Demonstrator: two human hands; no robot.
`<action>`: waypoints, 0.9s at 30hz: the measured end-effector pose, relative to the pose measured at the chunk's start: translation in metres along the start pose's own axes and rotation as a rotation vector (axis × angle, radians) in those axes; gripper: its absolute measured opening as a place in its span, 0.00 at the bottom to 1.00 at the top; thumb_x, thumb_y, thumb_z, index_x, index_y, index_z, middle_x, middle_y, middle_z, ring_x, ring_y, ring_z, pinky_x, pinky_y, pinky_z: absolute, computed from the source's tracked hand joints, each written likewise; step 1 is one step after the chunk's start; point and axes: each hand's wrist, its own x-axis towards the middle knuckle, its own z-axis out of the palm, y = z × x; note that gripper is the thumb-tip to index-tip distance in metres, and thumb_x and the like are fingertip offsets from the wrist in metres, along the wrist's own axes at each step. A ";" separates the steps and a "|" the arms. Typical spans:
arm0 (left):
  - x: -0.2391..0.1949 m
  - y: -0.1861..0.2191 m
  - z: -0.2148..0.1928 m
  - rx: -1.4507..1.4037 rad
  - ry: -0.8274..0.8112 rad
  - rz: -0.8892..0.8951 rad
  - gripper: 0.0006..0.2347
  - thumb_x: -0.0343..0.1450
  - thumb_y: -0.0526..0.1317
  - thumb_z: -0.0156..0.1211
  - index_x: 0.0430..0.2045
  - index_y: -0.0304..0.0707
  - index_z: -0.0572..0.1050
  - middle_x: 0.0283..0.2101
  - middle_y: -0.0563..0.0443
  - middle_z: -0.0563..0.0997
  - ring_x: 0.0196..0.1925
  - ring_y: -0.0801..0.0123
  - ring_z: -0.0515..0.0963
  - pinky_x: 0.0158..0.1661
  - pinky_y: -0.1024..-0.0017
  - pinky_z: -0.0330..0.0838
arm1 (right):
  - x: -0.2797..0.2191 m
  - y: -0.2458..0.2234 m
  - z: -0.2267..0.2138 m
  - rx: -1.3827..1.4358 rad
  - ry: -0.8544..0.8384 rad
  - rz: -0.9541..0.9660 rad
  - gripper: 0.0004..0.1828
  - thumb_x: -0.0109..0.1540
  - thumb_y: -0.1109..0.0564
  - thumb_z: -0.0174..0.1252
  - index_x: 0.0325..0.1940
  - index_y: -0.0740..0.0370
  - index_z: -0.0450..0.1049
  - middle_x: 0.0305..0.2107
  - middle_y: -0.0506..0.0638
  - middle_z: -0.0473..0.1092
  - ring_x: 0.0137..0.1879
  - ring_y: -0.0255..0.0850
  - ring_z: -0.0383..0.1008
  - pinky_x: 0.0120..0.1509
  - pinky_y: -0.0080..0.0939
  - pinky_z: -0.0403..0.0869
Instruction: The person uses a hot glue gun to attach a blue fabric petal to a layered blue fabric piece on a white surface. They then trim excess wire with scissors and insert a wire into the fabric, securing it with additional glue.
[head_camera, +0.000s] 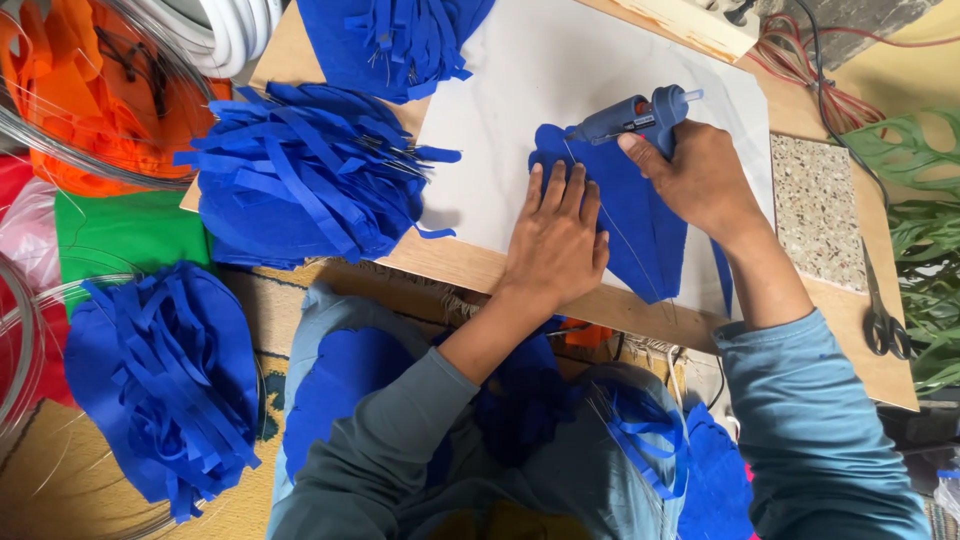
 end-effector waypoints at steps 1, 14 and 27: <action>0.000 0.000 0.000 0.002 0.001 0.000 0.21 0.64 0.45 0.42 0.47 0.30 0.65 0.53 0.34 0.66 0.62 0.51 0.56 0.61 0.52 0.36 | 0.000 0.001 0.000 -0.007 0.001 0.010 0.26 0.66 0.44 0.52 0.27 0.71 0.67 0.18 0.58 0.68 0.22 0.43 0.68 0.24 0.37 0.66; -0.001 0.000 -0.001 0.004 0.011 -0.002 0.21 0.64 0.45 0.42 0.47 0.30 0.65 0.53 0.35 0.66 0.62 0.53 0.57 0.62 0.52 0.34 | 0.001 -0.001 0.000 -0.078 0.022 -0.020 0.26 0.67 0.44 0.52 0.25 0.68 0.66 0.15 0.56 0.65 0.21 0.43 0.67 0.22 0.36 0.65; -0.001 0.000 -0.001 -0.002 -0.002 -0.002 0.21 0.64 0.45 0.42 0.48 0.30 0.65 0.54 0.35 0.65 0.62 0.53 0.56 0.62 0.53 0.32 | -0.001 -0.006 0.001 -0.063 0.051 -0.020 0.26 0.67 0.45 0.52 0.24 0.67 0.65 0.12 0.54 0.63 0.19 0.41 0.66 0.22 0.34 0.64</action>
